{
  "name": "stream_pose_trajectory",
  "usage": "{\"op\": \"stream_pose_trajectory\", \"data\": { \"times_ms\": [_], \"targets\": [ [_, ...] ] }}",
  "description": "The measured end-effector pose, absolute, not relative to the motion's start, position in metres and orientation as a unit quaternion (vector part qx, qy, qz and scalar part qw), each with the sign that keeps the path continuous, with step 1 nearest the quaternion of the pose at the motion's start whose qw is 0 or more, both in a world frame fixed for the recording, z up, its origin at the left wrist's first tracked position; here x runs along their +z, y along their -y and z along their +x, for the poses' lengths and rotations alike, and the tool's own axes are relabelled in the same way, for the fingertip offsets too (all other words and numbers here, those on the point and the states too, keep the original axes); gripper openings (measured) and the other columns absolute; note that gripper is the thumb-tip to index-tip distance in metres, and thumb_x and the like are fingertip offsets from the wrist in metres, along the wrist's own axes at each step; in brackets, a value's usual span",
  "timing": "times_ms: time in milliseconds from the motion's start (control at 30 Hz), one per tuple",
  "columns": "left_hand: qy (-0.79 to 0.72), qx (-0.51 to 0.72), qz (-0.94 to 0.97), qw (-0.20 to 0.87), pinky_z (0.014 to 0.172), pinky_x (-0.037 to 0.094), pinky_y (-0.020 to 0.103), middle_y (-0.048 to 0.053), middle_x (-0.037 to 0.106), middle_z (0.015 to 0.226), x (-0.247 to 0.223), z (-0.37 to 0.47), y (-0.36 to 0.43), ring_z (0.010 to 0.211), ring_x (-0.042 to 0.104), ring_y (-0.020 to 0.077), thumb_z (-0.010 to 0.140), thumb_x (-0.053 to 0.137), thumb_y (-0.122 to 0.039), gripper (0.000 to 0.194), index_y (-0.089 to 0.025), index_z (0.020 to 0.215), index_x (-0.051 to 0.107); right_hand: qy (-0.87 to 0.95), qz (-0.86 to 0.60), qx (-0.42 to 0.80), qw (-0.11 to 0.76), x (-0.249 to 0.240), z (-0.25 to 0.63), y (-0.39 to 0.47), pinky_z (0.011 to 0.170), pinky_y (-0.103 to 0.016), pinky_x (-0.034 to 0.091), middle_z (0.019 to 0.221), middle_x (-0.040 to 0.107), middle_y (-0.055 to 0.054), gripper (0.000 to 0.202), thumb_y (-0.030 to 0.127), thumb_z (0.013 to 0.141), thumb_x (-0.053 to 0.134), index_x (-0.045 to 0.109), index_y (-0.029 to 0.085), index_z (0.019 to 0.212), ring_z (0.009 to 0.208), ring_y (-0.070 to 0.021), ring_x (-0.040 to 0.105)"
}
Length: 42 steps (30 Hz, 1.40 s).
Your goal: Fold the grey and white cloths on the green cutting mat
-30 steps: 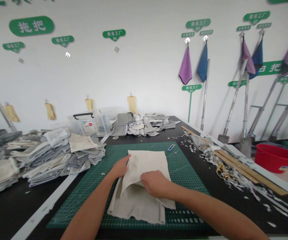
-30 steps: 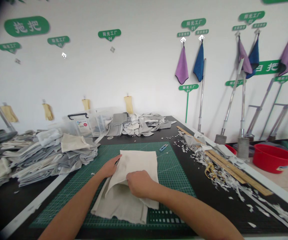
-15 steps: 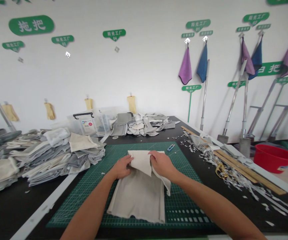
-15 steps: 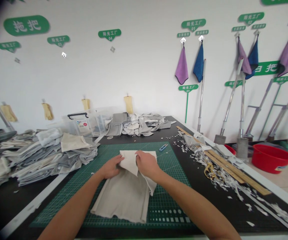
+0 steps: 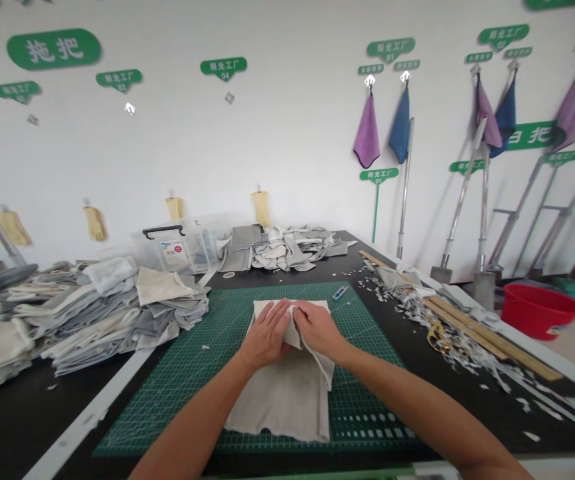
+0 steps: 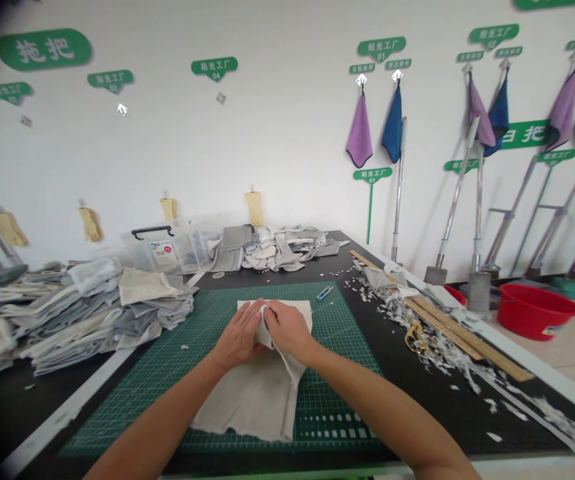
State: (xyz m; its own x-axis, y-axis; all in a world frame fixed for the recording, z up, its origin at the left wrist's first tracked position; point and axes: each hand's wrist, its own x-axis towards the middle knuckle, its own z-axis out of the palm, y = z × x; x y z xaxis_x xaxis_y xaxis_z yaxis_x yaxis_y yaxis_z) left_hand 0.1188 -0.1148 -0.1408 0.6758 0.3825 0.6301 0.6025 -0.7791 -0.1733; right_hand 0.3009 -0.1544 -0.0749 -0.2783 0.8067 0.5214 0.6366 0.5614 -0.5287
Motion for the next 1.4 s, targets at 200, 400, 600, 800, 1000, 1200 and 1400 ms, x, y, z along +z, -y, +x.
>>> {"op": "stream_pose_trajectory", "data": {
  "times_ms": [200,400,600,800,1000,1200,1400],
  "targets": [
    [0.481,-0.377,-0.789,0.069,0.093,0.041,0.031,0.008,0.060,0.116,-0.130,0.116,0.121,0.106,0.056,0.0186,0.089,0.034,-0.030,0.035,-0.020,0.119,0.049,0.801,-0.454,0.103,0.377,-0.075,0.304,0.154,0.066,-0.023,0.036,0.078,0.063,-0.002,0.035,0.035,0.093,0.030,0.058,0.019,0.081,0.073,-0.0139,0.055],
    [0.512,-0.453,-0.730,-0.010,0.080,0.046,0.025,0.003,0.066,0.102,-0.112,0.112,0.127,0.088,0.062,0.0159,0.087,0.038,-0.032,0.028,-0.021,0.104,0.057,0.835,-0.461,0.070,0.292,-0.067,0.308,0.154,0.061,-0.023,0.032,0.085,0.065,-0.003,0.028,0.033,0.091,0.034,0.059,0.020,0.089,0.076,-0.0143,0.056],
    [0.472,-0.537,-0.699,0.006,0.074,0.047,0.025,0.004,0.067,0.094,-0.100,0.118,0.134,0.081,0.062,0.0154,0.084,0.044,-0.029,0.025,-0.019,0.101,0.059,0.867,-0.473,0.057,0.146,-0.060,0.309,0.166,0.059,-0.025,0.034,0.085,0.067,-0.005,0.030,0.045,0.079,0.048,0.063,0.020,0.087,0.079,-0.0215,0.061],
    [0.472,-0.600,-0.645,0.027,0.074,0.046,0.025,0.004,0.067,0.092,-0.071,0.118,0.139,0.081,0.062,0.0156,0.085,0.045,-0.033,0.026,-0.018,0.099,0.061,0.885,-0.463,0.013,0.046,-0.053,0.317,0.177,0.064,-0.032,0.040,0.087,0.068,-0.015,0.037,0.043,0.079,0.045,0.066,0.014,0.086,0.081,-0.0279,0.063],
    [0.475,-0.651,-0.592,0.023,0.072,0.045,0.026,0.003,0.066,0.085,-0.033,0.109,0.142,0.079,0.060,0.0168,0.083,0.048,-0.039,0.029,-0.018,0.095,0.063,0.853,-0.492,0.023,0.173,-0.035,0.328,0.171,0.063,-0.028,0.039,0.089,0.068,-0.010,0.033,0.038,0.085,0.037,0.064,0.018,0.087,0.082,-0.0243,0.062],
    [0.435,-0.714,-0.546,0.049,0.067,0.044,0.024,0.002,0.063,0.077,0.000,0.104,0.156,0.073,0.058,0.0148,0.081,0.052,-0.039,0.028,-0.015,0.089,0.063,0.782,-0.462,0.013,0.417,0.007,0.345,0.165,0.066,-0.025,0.040,0.086,0.068,-0.003,0.024,0.033,0.085,0.042,0.063,0.021,0.089,0.080,-0.0187,0.061],
    [0.350,-0.769,-0.529,0.078,0.076,0.045,0.025,0.002,0.065,0.084,0.029,0.104,0.179,0.080,0.059,0.0138,0.079,0.058,-0.035,0.024,-0.015,0.091,0.063,0.703,-0.377,-0.023,0.602,0.048,0.356,0.174,0.067,-0.026,0.042,0.079,0.068,0.000,0.015,0.019,0.074,0.054,0.066,0.020,0.083,0.074,-0.0166,0.060]
  ]
}}
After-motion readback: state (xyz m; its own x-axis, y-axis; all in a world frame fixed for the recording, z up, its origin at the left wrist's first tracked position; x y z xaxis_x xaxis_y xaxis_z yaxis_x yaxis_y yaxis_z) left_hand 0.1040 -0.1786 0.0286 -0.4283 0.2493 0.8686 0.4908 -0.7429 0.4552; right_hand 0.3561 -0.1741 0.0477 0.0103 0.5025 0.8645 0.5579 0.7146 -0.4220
